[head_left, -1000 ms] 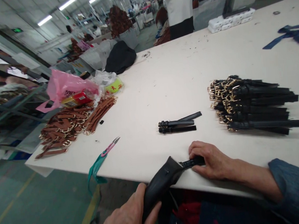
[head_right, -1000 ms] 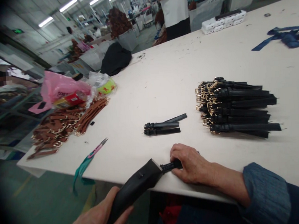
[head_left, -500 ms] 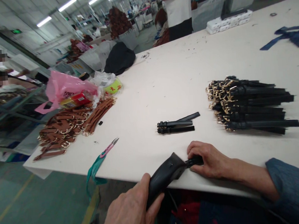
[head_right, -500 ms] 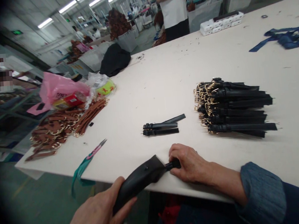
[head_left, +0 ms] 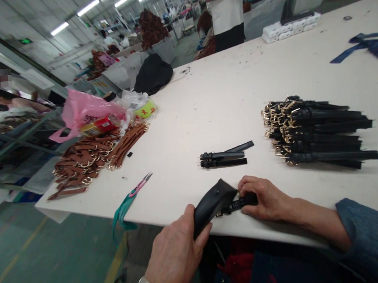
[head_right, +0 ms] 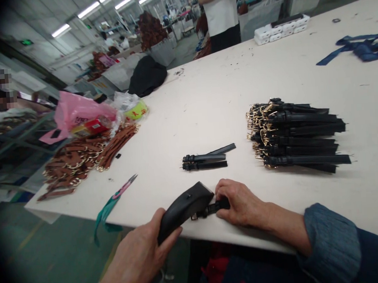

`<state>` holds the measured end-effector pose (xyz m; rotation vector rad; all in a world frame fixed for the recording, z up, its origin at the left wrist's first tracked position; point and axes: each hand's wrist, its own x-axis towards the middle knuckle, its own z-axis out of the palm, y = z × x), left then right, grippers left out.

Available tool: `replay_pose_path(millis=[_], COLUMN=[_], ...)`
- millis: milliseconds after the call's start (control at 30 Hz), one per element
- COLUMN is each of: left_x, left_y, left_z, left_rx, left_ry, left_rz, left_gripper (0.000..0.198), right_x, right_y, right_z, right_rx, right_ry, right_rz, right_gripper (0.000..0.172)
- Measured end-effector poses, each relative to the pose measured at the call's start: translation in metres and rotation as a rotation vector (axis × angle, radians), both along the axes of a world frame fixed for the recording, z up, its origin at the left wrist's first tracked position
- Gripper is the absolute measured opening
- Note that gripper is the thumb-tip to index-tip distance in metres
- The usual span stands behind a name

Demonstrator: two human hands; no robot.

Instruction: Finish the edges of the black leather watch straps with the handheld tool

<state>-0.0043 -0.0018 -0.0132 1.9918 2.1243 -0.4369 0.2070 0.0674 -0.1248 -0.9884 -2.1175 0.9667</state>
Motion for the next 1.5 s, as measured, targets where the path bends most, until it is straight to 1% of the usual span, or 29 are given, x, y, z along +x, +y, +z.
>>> replay_pose_path(millis=[133, 233, 333, 400, 533, 633, 767, 900, 1000, 1067, 1233, 1300, 1367, 1433, 1500], left_x=[-0.018, -0.023, -0.017, -0.010, 0.002, 0.002, -0.013, -0.032, -0.041, -0.043, -0.044, -0.043, -0.041, -0.037, -0.033], left_y=[-0.006, -0.015, -0.022, -0.022, -0.013, -0.003, -0.003, -0.013, -0.020, -0.024, -0.035, -0.039, -0.043, -0.047, -0.051], left_z=[0.004, 0.009, 0.010, 0.009, 0.004, -0.001, -0.004, 0.002, 0.007, 0.009, 0.010, 0.008, 0.006, 0.003, 0.000], left_rx=[-0.001, -0.063, -0.145, -0.154, -0.082, -0.013, -0.003, -0.023, -0.042, -0.045, -0.024, -0.033, -0.053, -0.087, -0.132], left_ry=[0.033, 0.009, 0.001, 0.024, 0.019, -0.034, -0.031, -0.043, -0.070, -0.079, -0.119, -0.142, -0.159, -0.166, -0.164], left_rz=[0.057, 0.063, 0.049, 0.020, -0.028, -0.021, 0.062, 0.131, 0.189, 0.209, 0.209, 0.215, 0.207, 0.199, 0.197], left_gripper=[0.028, 0.029, 0.030, 0.031, 0.026, 0.025, 0.031, 0.031, 0.032, 0.033, 0.034, 0.031, 0.029, 0.027, 0.025], right_x=[0.000, 0.000, 0.000, 0.000, 0.000, 0.000, 0.000, -0.003, -0.005, -0.006, -0.006, -0.005, -0.002, 0.001, 0.004], right_y=[-0.001, -0.001, 0.000, 0.000, -0.001, -0.002, -0.002, -0.005, -0.008, -0.010, -0.008, -0.005, -0.003, -0.002, -0.001], right_z=[-0.001, -0.002, -0.002, -0.002, 0.000, 0.002, 0.004, 0.002, -0.001, -0.002, -0.003, -0.003, -0.005, -0.005, -0.005], right_rx=[-0.020, -0.021, -0.020, -0.016, -0.009, -0.004, 0.024, 0.045, 0.051, 0.092, 0.417, 0.479, 0.461, 0.387, 0.298], right_ry=[-0.007, -0.004, -0.007, -0.011, -0.034, -0.049, -0.067, -0.067, -0.057, -0.066, -0.124, -0.146, -0.140, -0.114, -0.082], right_rz=[0.001, -0.004, -0.001, 0.004, 0.000, 0.012, 0.047, 0.043, 0.030, 0.032, 0.048, 0.058, 0.091, 0.141, 0.196], right_gripper=[0.015, 0.015, 0.014, 0.013, 0.016, 0.018, 0.016, 0.013, 0.012, 0.013, 0.010, 0.013, 0.011, 0.007, 0.008])
